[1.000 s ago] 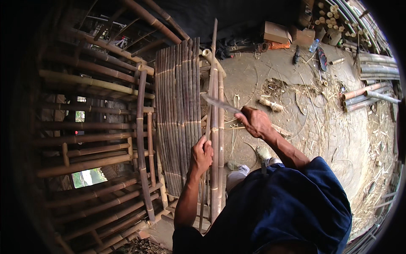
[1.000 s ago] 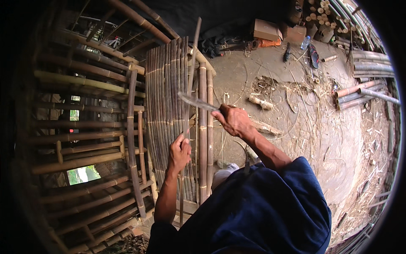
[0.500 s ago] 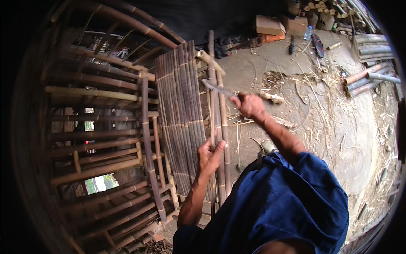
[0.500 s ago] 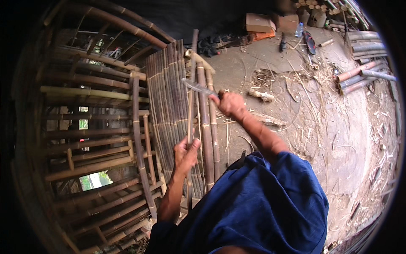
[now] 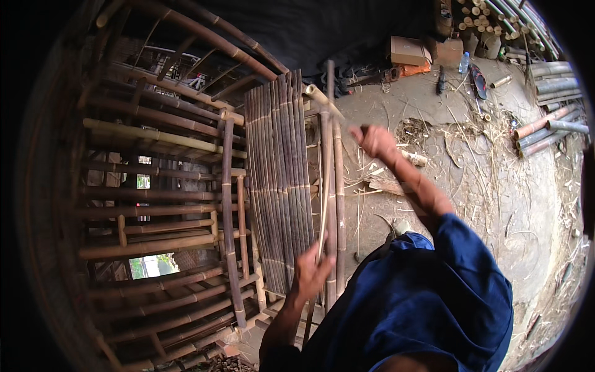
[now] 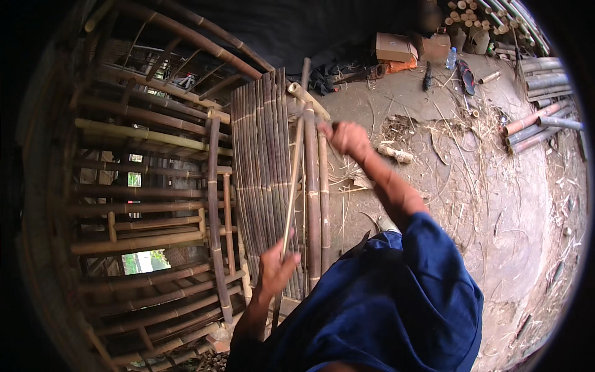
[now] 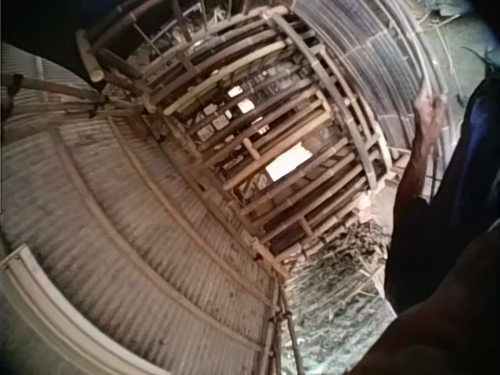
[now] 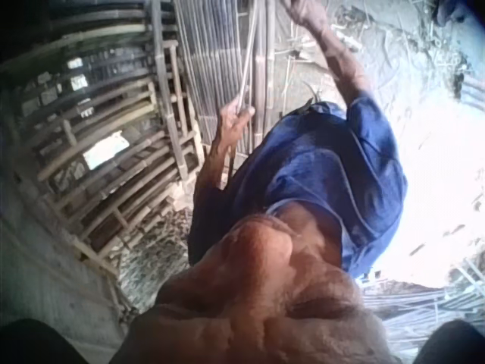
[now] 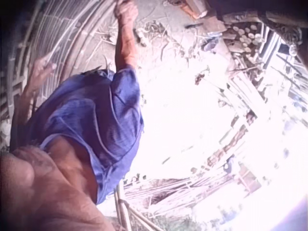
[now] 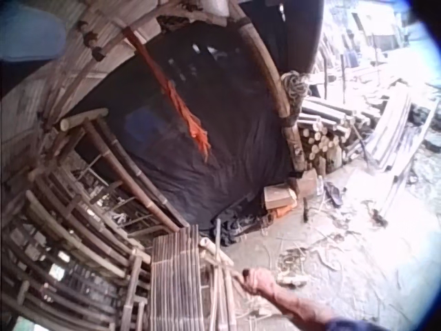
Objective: The person uses a machete to split long bamboo poles into thin strips. They repeatedly strike the bamboo against a wooden block to drive the blade through the material, then place the finished strips onto a bamboo rack.
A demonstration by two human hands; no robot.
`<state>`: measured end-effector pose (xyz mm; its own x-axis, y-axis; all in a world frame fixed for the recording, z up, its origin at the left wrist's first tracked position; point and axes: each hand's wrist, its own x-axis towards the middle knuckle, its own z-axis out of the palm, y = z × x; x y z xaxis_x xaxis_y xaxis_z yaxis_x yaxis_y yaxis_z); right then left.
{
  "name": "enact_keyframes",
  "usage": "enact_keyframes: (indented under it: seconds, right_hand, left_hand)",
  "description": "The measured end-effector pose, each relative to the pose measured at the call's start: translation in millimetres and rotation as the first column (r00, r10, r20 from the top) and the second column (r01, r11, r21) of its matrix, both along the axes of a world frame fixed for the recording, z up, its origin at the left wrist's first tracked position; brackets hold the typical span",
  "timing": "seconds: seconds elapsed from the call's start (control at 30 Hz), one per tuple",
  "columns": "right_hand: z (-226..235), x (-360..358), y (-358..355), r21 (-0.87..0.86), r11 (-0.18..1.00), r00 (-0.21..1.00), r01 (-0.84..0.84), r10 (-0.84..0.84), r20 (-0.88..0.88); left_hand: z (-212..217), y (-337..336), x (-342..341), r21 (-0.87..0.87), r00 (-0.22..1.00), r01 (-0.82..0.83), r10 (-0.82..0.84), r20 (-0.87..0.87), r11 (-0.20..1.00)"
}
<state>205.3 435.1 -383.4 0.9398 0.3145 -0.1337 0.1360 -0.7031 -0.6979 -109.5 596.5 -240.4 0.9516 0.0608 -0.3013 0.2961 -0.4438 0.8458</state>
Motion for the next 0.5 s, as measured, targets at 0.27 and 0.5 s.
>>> enact_keyframes:
  seconds: [0.27, 0.5]
  right_hand:
    - [15, 25, -21, 0.043, 0.998, 0.957, -0.037, 0.023, 0.288]
    - [21, 47, -38, -0.062, 0.997, 0.978, -0.035, 0.047, 0.202]
  left_hand:
    - [23, 5, -53, 0.029, 0.987, -0.023, 0.027, -0.158, 0.999]
    - [22, 16, -95, 0.018, 0.961, -0.114, 0.115, -0.252, 0.993]
